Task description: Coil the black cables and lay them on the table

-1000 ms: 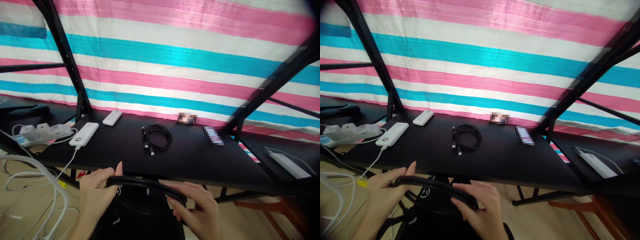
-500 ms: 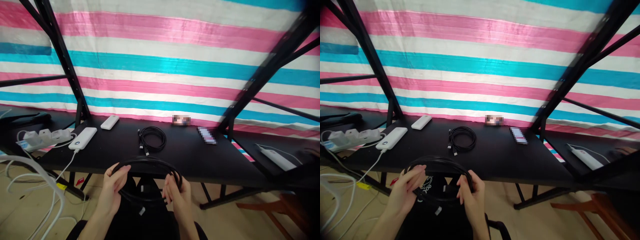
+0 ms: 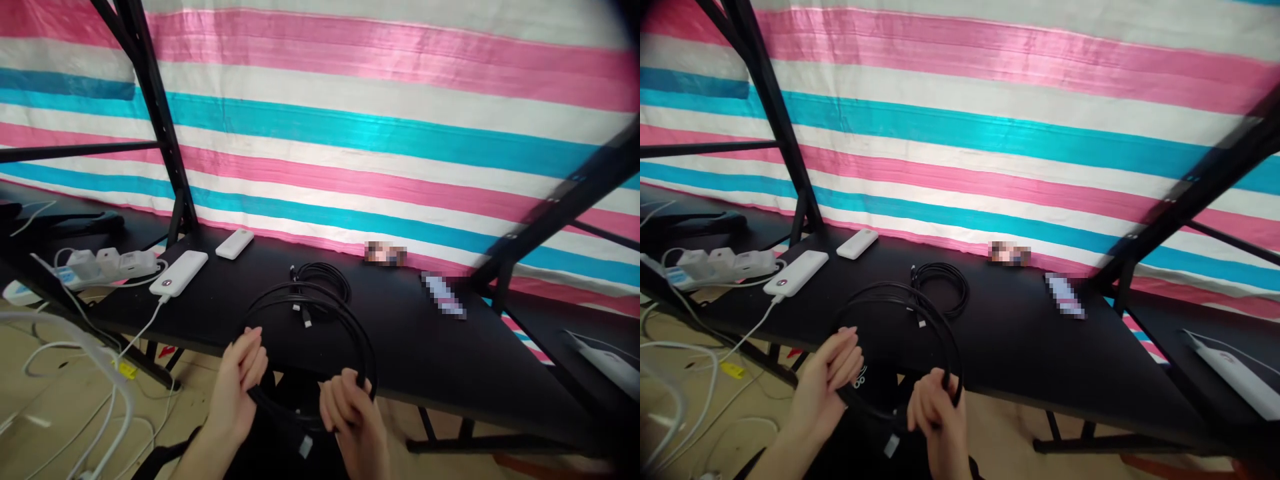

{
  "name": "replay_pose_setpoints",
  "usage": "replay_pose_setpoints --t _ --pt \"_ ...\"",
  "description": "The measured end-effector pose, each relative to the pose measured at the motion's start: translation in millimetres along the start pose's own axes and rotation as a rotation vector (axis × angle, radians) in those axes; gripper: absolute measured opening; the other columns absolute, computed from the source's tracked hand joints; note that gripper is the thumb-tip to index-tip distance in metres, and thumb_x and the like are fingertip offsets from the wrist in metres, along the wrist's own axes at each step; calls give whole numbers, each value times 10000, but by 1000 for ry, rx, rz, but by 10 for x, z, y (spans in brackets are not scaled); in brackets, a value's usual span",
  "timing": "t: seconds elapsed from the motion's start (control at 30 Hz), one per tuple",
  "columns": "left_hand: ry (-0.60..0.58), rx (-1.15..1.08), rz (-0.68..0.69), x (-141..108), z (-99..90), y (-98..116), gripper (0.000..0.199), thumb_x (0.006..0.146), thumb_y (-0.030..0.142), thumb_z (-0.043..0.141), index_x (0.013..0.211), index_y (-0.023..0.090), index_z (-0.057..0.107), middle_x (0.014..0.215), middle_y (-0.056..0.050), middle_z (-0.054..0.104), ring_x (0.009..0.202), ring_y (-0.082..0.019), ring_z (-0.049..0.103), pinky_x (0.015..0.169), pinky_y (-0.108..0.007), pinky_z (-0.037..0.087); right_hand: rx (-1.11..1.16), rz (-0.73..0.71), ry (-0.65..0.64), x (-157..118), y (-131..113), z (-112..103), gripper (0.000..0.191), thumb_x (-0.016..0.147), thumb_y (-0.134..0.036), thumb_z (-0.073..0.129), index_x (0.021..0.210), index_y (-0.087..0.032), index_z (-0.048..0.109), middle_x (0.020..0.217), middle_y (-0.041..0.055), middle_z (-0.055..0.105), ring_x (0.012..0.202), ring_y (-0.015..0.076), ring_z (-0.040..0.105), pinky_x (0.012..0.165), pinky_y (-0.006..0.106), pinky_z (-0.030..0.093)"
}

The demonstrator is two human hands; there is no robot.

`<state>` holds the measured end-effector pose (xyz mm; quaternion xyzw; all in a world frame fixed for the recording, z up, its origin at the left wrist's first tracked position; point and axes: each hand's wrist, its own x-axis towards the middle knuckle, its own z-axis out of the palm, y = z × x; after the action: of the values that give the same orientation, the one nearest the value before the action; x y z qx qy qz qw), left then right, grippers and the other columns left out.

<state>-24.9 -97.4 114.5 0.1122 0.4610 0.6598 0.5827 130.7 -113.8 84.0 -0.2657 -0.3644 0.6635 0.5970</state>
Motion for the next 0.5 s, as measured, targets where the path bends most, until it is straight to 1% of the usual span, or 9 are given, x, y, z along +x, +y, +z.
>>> replay_pose_setpoints --t 0.03,0.1,0.2,0.3,0.37,0.43,0.47,0.5 --pt "-20 -9 3 -9 33 -53 446 697 297 712 559 219 295 432 138 206 344 -26 162 381 -173 251 68 -34 30 33 18 21 488 869 -352 560 549 -211 218 459 -93 148 396 73 141 394 205 274" --pt "-99 48 66 -4 68 -148 475 745 336 693 546 219 278 427 122 224 362 -45 206 409 -195 261 154 -103 46 98 40 57 507 889 -312 515 536 -198 169 452 -83 118 392 78 91 356 214 172" --pt "-177 267 183 69 51 -218 475 853 394 576 489 211 333 438 70 326 454 -97 375 539 -238 355 175 -186 24 165 24 110 509 883 -287 499 526 -186 150 438 -70 92 391 90 72 352 248 133" --pt "-220 448 196 166 -12 -248 419 872 404 543 517 202 453 543 29 475 604 -142 482 677 -262 388 139 -256 -3 178 -9 137 507 865 -280 509 520 -187 148 433 -63 80 396 103 88 359 272 136" --pt "-261 500 159 203 -68 -299 319 844 389 585 594 195 545 672 11 566 727 -165 534 746 -265 394 58 -263 -42 171 -10 116 498 855 -290 531 511 -192 183 426 -64 95 393 102 119 367 269 153" --pt "-269 458 42 211 -127 -376 182 805 378 637 773 199 644 834 -5 638 875 -191 574 815 -272 397 -53 -239 -86 166 20 62 469 835 -343 581 494 -205 290 415 -66 152 384 97 181 373 254 190" --pt "-268 389 -52 210 -154 -415 204 787 378 657 904 212 660 893 -10 659 924 -203 587 844 -284 400 -98 -227 -97 165 46 30 434 834 -376 591 498 -212 371 415 -64 196 375 91 227 378 243 216" --pt "-285 289 -159 208 -175 -446 297 773 379 668 1025 224 645 935 -18 677 948 -213 601 862 -300 405 -128 -187 -123 165 79 -1 398 842 -409 585 519 -216 453 422 -59 248 368 84 282 387 232 246"
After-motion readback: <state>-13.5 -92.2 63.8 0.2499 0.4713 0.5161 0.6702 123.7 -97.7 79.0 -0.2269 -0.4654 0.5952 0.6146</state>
